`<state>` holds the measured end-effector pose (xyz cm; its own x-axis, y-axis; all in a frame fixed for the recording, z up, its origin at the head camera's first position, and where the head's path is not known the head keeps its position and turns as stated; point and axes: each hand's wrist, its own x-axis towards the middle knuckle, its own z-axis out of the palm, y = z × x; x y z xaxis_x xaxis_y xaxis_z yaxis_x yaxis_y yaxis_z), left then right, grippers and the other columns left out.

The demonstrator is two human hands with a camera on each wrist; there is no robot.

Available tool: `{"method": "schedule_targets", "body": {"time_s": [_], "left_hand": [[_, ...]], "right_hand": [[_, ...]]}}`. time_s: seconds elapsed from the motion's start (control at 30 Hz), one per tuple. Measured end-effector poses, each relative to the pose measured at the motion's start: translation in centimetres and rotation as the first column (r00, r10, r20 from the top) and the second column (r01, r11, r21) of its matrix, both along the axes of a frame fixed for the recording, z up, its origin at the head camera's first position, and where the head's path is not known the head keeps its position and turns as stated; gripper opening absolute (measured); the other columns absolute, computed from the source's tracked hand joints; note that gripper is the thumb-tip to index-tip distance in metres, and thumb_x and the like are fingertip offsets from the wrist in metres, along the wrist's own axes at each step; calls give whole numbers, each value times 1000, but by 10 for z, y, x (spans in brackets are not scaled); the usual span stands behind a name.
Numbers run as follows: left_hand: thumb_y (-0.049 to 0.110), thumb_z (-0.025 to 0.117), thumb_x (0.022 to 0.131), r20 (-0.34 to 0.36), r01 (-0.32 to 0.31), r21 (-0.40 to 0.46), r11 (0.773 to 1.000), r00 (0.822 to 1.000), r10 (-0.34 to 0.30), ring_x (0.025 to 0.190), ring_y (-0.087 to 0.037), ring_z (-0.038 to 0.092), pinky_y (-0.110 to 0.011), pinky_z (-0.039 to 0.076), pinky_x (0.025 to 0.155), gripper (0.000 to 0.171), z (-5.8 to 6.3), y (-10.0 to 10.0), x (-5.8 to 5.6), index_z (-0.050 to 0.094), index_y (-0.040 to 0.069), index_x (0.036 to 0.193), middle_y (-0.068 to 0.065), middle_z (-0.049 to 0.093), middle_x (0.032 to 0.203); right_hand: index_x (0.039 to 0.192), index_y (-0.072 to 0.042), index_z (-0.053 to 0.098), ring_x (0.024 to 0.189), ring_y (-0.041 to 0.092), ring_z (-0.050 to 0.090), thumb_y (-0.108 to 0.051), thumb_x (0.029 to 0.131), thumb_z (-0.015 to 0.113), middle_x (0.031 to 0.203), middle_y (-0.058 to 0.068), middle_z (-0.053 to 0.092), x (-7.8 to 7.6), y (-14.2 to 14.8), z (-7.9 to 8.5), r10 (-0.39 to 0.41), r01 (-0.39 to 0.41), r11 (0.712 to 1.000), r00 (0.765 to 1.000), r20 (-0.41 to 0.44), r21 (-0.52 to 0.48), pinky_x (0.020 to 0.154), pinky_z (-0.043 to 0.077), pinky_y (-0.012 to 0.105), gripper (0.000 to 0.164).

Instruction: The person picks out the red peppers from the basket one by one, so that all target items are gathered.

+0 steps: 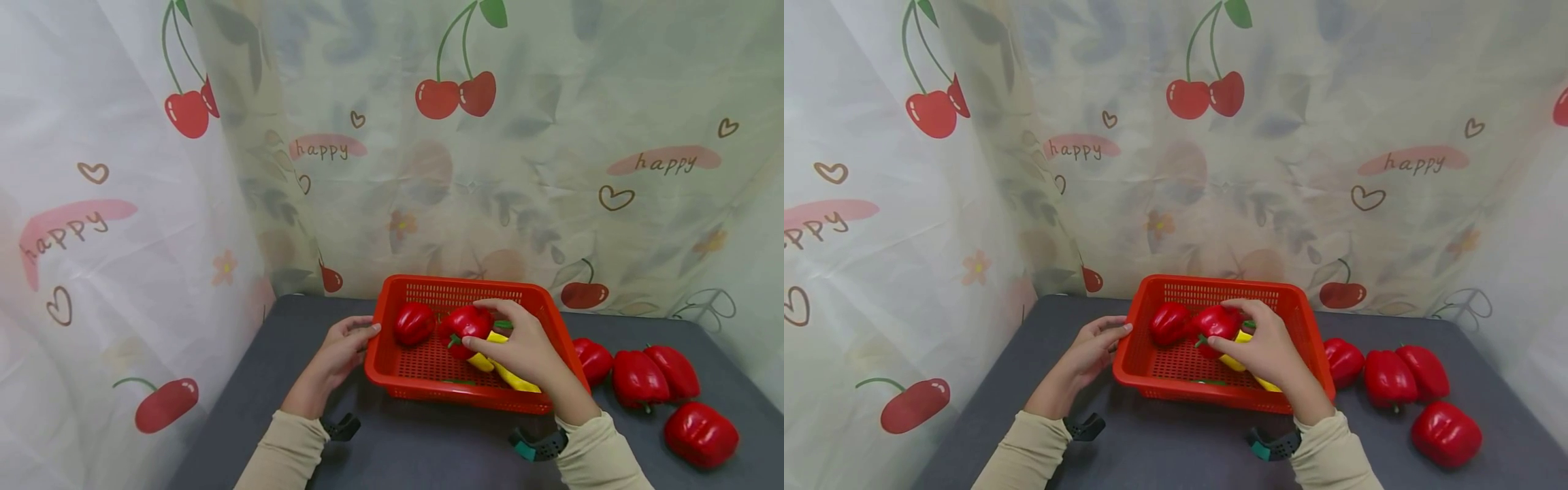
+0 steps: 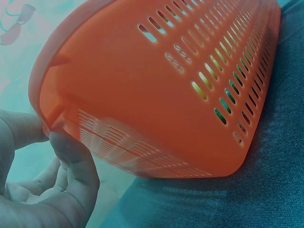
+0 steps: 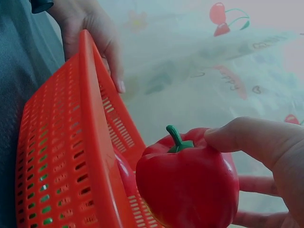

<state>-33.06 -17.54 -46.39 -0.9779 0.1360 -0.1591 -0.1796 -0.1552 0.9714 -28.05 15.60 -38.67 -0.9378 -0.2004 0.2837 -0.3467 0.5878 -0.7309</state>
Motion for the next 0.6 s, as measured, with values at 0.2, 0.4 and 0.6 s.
{"method": "schedule_targets", "body": {"time_s": [0.2, 0.4, 0.6], "left_hand": [[20, 74, 101, -2, 1, 4, 1000, 1000, -1, 92, -17, 74, -33, 65, 82, 43, -1, 0, -1, 59, 4, 138, -15, 75, 121], [21, 74, 101, -9, 8, -3, 1000, 1000, -8, 93, -18, 74, -33, 65, 83, 46, -1, -1, 0, 59, 3, 139, -17, 74, 124], [22, 75, 100, -8, 8, -7, 1000, 1000, -8, 94, -18, 74, -34, 65, 83, 46, 1, 0, 1, 59, 3, 140, -16, 74, 124]], "right_hand": [[142, -15, 63, 125, 38, 63, -33, 85, 90, 144, 14, 61, 3, 8, 3, -15, 15, 1000, 1000, -15, 0, 98, 60, 57, 65], [143, -17, 62, 124, 36, 65, -36, 86, 90, 145, 11, 59, 4, 19, 2, -36, 36, 999, 999, -19, 4, 96, 62, 54, 66], [145, -15, 60, 126, 43, 68, -38, 90, 87, 151, 14, 53, 6, 33, 6, -35, 35, 999, 999, -1, -18, 94, 63, 50, 65]]}}
